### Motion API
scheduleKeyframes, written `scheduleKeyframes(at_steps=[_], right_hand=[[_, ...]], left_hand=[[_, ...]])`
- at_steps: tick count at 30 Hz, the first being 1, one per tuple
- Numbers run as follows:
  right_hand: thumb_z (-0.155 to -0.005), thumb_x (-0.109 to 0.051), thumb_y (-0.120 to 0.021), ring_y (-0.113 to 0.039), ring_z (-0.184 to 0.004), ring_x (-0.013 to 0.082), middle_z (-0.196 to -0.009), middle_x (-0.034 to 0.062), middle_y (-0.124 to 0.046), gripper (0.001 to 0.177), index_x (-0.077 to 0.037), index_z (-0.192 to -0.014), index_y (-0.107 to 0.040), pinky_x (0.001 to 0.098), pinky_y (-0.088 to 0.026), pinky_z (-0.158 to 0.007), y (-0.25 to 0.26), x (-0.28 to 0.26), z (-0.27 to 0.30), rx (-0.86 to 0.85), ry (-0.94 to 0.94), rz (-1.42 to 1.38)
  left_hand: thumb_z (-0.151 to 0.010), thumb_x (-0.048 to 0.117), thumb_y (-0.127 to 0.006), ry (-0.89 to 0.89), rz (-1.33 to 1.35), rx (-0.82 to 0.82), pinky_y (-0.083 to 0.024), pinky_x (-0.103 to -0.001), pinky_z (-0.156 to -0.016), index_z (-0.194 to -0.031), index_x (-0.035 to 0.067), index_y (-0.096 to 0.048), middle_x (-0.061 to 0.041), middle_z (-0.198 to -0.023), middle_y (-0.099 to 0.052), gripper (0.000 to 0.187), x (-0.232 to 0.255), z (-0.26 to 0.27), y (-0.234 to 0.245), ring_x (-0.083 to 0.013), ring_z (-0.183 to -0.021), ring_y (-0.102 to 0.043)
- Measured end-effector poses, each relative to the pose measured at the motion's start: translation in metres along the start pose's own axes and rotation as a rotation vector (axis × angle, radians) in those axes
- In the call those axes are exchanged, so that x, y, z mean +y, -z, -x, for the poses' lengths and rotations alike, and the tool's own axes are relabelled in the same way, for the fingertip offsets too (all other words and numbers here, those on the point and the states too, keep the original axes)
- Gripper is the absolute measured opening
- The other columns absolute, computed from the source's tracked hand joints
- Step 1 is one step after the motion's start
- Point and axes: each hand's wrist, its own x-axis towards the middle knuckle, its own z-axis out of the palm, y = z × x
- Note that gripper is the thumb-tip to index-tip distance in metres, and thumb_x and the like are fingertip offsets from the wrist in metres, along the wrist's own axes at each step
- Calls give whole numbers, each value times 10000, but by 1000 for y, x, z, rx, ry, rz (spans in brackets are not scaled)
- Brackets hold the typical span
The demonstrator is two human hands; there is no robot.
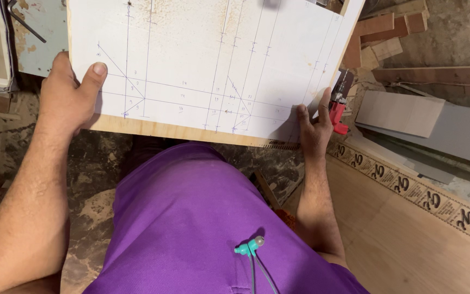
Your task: The person positions a large white board with a central cutout onto a table saw, aligning it with the blade. They then guide the board through the saw to make a cut along a marked line, holding the board with both hands for stability.
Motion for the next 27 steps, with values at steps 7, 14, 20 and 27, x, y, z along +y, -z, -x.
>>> scheduleKeyframes(at_steps=[7,14,20,27], right_hand=[[-1013,-474,-707,-528,-1442,305,-1577,229,-517,895,-55,-1650,-240,420,-467,-1191,-5,12,-4,-2,89,-31],[-996,-449,-731,-511,-1437,296,-1574,239,-499,901,-53,-1645,-249,407,-471,-1175,-11,10,-9,-5,46,-78],[-1012,-435,-731,-530,-1425,278,-1570,218,-531,883,-48,-1648,-256,404,-469,-1178,-10,8,-12,-7,77,-73],[-1025,-430,-719,-561,-1395,257,-1557,205,-542,872,-56,-1654,-244,381,-498,-1159,-12,12,-15,-10,81,-37]], left_hand=[[-1131,451,-624,-43,0,17,-577,-480,-890,-1346,-93,-497,-273,-1158,-697,599,-8,-6,1,-360,-1064,-713],[-1126,439,-602,15,11,-13,-582,-471,-890,-1334,-81,-493,-257,-1140,-697,570,-4,-10,0,-355,-1057,-716],[-1123,431,-600,10,-6,-12,-576,-485,-904,-1332,-70,-490,-263,-1152,-700,554,0,-10,1,-361,-1063,-714],[-1115,455,-593,48,14,-30,-586,-479,-897,-1339,-66,-486,-263,-1157,-695,577,-2,-15,-1,-360,-1060,-717]])
